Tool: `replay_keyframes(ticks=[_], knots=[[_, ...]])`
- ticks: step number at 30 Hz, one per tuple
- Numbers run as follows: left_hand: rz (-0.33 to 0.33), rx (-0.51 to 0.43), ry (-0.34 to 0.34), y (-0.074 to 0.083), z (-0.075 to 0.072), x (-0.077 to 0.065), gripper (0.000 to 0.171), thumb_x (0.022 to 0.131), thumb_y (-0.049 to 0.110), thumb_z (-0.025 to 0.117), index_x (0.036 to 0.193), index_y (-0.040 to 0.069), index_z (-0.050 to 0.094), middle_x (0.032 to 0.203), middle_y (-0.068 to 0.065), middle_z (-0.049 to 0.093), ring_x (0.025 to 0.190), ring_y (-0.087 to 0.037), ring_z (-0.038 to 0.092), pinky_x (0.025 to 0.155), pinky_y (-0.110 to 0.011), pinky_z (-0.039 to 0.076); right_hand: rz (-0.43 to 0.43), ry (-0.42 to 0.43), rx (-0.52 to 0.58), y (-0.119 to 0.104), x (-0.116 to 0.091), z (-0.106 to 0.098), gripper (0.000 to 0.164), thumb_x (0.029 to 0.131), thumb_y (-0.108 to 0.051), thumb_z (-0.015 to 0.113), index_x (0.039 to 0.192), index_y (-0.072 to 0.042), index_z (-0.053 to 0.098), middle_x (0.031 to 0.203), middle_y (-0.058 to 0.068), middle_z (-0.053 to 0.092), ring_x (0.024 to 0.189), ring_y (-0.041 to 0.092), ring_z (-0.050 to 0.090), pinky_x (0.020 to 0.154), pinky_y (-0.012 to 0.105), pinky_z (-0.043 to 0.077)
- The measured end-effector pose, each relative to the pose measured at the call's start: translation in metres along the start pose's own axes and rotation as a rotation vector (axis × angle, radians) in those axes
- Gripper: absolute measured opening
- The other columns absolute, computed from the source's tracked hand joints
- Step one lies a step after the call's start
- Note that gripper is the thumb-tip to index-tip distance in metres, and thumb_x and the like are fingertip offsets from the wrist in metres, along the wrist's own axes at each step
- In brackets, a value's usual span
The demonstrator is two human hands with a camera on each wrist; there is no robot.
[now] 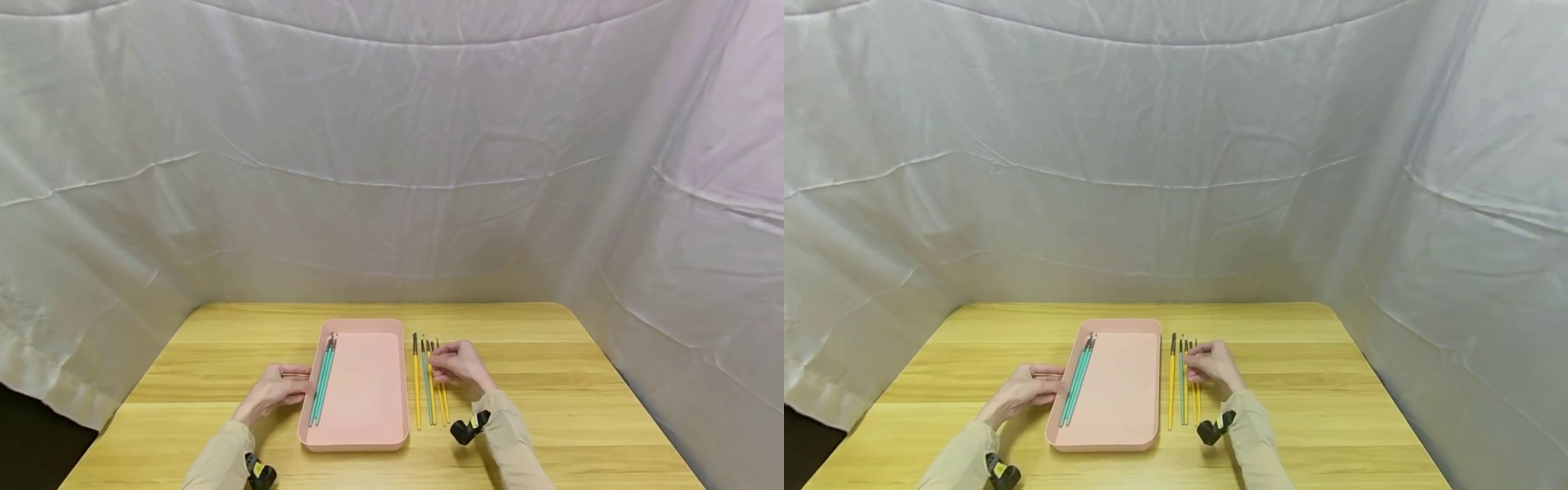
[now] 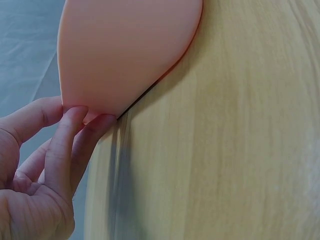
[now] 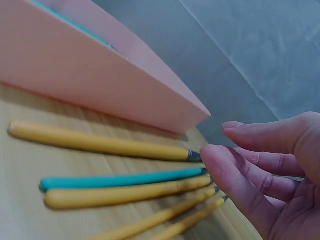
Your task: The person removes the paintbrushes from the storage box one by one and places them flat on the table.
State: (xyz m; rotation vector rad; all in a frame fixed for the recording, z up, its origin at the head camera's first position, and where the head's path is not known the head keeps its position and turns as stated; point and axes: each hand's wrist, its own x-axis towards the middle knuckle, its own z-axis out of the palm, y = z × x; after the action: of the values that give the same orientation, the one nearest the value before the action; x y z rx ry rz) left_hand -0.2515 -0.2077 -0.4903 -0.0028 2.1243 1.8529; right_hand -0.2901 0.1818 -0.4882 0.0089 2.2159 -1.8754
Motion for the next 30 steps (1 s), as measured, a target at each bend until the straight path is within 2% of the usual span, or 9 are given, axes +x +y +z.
replay_keyframes(ticks=[6,11,23,30], knots=[[0.007,-0.029,-0.012,0.001,0.000,0.000,0.053,0.087,-0.001,0.072,0.131,-0.022,0.051,0.109,-0.022,0.075,0.077,-0.008,0.072,0.067,-0.020,0.062,-0.016,-0.053,0.061,-0.008,0.004,0.009,0.033,0.093,-0.001,0.067,0.118,0.019,0.060,0.077,0.011,0.071,0.060,0.012,0.067,0.063,0.027,0.064],[0.004,-0.035,-0.010,0.002,0.000,0.000,0.053,0.088,-0.002,0.072,0.132,-0.021,0.051,0.112,-0.025,0.074,0.077,-0.008,0.072,0.067,-0.020,0.062,-0.048,-0.099,0.082,-0.016,0.006,0.020,0.037,0.093,0.000,0.065,0.121,0.023,0.056,0.077,0.011,0.071,0.060,0.011,0.067,0.061,0.025,0.063],[0.015,-0.046,-0.041,0.002,-0.001,-0.002,0.054,0.089,-0.003,0.070,0.134,-0.023,0.047,0.111,-0.026,0.073,0.078,-0.008,0.073,0.067,-0.021,0.062,-0.054,-0.119,0.089,-0.037,0.011,0.053,0.031,0.091,-0.003,0.070,0.115,0.016,0.062,0.078,0.010,0.072,0.061,0.011,0.067,0.063,0.026,0.064],[0.013,-0.032,-0.016,0.001,-0.001,0.000,0.052,0.088,-0.002,0.071,0.131,-0.022,0.051,0.111,-0.026,0.074,0.078,-0.009,0.073,0.067,-0.021,0.062,-0.077,-0.134,0.116,-0.045,0.015,0.069,0.028,0.090,0.001,0.069,0.112,0.016,0.062,0.080,0.011,0.072,0.062,0.011,0.068,0.061,0.024,0.063]])
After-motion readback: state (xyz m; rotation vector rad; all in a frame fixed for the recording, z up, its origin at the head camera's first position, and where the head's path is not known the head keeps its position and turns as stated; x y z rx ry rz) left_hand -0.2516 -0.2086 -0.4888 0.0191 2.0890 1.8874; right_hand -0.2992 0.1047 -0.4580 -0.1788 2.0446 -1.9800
